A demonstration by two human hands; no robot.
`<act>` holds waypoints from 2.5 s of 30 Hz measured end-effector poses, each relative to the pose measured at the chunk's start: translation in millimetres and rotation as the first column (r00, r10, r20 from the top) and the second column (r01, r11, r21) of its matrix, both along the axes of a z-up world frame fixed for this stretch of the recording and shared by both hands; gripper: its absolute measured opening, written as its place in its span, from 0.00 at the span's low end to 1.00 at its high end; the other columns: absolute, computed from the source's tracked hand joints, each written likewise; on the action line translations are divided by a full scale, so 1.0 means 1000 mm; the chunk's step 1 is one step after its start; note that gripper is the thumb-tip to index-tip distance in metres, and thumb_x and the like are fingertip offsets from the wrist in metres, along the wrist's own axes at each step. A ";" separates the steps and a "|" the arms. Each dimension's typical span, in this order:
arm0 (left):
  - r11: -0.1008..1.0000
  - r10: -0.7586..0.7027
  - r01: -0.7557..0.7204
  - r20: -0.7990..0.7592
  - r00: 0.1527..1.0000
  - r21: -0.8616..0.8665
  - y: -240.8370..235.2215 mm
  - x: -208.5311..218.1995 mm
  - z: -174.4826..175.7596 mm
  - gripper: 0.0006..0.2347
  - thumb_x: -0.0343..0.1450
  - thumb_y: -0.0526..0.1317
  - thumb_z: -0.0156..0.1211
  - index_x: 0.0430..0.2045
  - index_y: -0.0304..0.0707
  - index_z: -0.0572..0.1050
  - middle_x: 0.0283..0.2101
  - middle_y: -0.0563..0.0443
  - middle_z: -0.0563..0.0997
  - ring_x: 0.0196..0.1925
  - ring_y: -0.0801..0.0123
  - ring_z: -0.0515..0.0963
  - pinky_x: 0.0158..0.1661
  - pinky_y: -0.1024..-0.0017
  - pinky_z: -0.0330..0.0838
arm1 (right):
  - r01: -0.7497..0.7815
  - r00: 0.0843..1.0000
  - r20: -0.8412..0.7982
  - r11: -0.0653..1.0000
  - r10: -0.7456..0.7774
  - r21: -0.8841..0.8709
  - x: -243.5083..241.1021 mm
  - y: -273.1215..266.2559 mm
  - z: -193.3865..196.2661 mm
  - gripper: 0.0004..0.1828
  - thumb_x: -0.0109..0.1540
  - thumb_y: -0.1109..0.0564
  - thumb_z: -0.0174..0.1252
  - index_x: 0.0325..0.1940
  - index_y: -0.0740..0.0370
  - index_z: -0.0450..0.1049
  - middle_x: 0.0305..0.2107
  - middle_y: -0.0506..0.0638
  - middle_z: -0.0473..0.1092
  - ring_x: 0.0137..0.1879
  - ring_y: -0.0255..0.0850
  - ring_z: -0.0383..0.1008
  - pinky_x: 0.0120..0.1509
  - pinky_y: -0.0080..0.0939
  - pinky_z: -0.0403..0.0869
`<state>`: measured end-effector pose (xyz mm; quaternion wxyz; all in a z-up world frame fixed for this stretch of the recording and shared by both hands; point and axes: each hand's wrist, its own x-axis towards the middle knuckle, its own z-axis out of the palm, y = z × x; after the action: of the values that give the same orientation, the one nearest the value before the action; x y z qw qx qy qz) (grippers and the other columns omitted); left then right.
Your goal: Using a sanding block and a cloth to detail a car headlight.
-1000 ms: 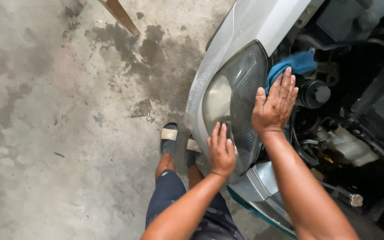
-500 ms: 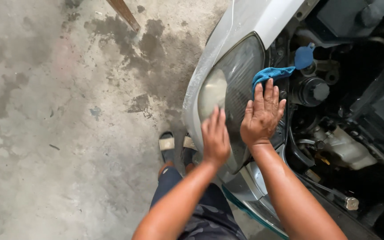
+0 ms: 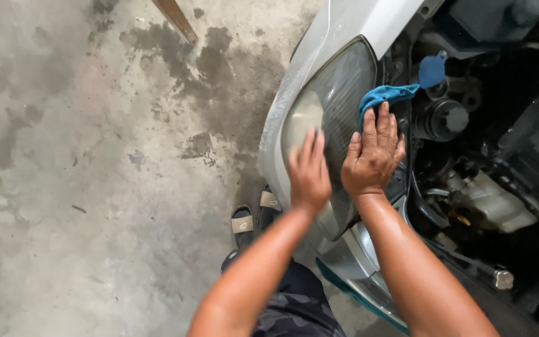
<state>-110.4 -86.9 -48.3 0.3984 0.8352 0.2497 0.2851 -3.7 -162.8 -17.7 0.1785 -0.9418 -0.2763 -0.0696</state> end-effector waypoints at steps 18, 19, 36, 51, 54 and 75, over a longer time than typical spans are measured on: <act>0.958 0.091 -0.103 -0.058 0.994 -0.268 -0.029 -0.040 -0.045 0.24 0.74 0.30 0.48 0.68 0.32 0.64 0.73 0.37 0.65 0.69 0.44 0.68 0.67 0.56 0.59 | -0.035 0.999 0.030 0.999 0.034 0.023 -0.004 -0.006 -0.002 0.29 0.71 0.52 0.52 0.76 0.61 0.65 0.76 0.59 0.56 0.79 0.60 0.56 0.79 0.63 0.51; 0.958 0.098 -0.109 -0.054 0.994 -0.266 -0.037 -0.046 -0.051 0.24 0.74 0.30 0.48 0.68 0.32 0.64 0.73 0.37 0.65 0.69 0.44 0.68 0.67 0.56 0.59 | -0.041 0.999 0.034 0.999 0.040 0.025 -0.003 -0.005 -0.002 0.29 0.71 0.52 0.52 0.76 0.61 0.65 0.76 0.59 0.56 0.79 0.60 0.56 0.79 0.63 0.51; 0.904 0.085 -0.117 -0.095 0.992 -0.412 -0.035 -0.070 -0.108 0.22 0.73 0.31 0.48 0.66 0.31 0.66 0.70 0.36 0.67 0.74 0.47 0.66 0.68 0.58 0.56 | -0.044 0.998 0.051 0.999 0.043 0.023 -0.005 -0.009 0.000 0.29 0.70 0.53 0.54 0.76 0.61 0.66 0.75 0.60 0.56 0.78 0.59 0.58 0.78 0.62 0.53; 0.838 0.016 -0.123 -0.202 0.979 -0.531 -0.035 -0.084 -0.115 0.24 0.72 0.32 0.47 0.67 0.35 0.65 0.72 0.37 0.66 0.73 0.49 0.64 0.69 0.59 0.56 | -0.066 0.997 0.050 0.997 0.063 0.045 -0.002 -0.007 -0.001 0.28 0.71 0.54 0.55 0.76 0.61 0.66 0.76 0.59 0.56 0.79 0.59 0.57 0.80 0.61 0.53; 0.869 0.058 -0.146 -0.197 0.979 -0.473 -0.044 -0.081 -0.140 0.24 0.71 0.32 0.49 0.66 0.32 0.66 0.71 0.35 0.67 0.74 0.49 0.64 0.69 0.58 0.56 | -0.068 0.996 0.060 0.996 0.065 0.054 -0.001 -0.006 0.000 0.28 0.71 0.54 0.55 0.76 0.61 0.66 0.76 0.60 0.56 0.79 0.59 0.57 0.80 0.61 0.53; 0.841 0.135 -0.206 -0.174 0.975 -0.501 -0.005 -0.042 -0.139 0.21 0.73 0.34 0.51 0.64 0.35 0.69 0.69 0.37 0.70 0.74 0.51 0.66 0.70 0.58 0.56 | -0.054 0.998 0.045 0.997 0.052 0.052 -0.004 -0.009 -0.002 0.28 0.71 0.54 0.55 0.76 0.61 0.66 0.76 0.60 0.56 0.79 0.58 0.57 0.80 0.60 0.53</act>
<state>-152.1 -91.9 -187.6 0.5632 0.6891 0.4161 0.1865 -7.5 -171.3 -19.7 0.1992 -0.9273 -0.3031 -0.0928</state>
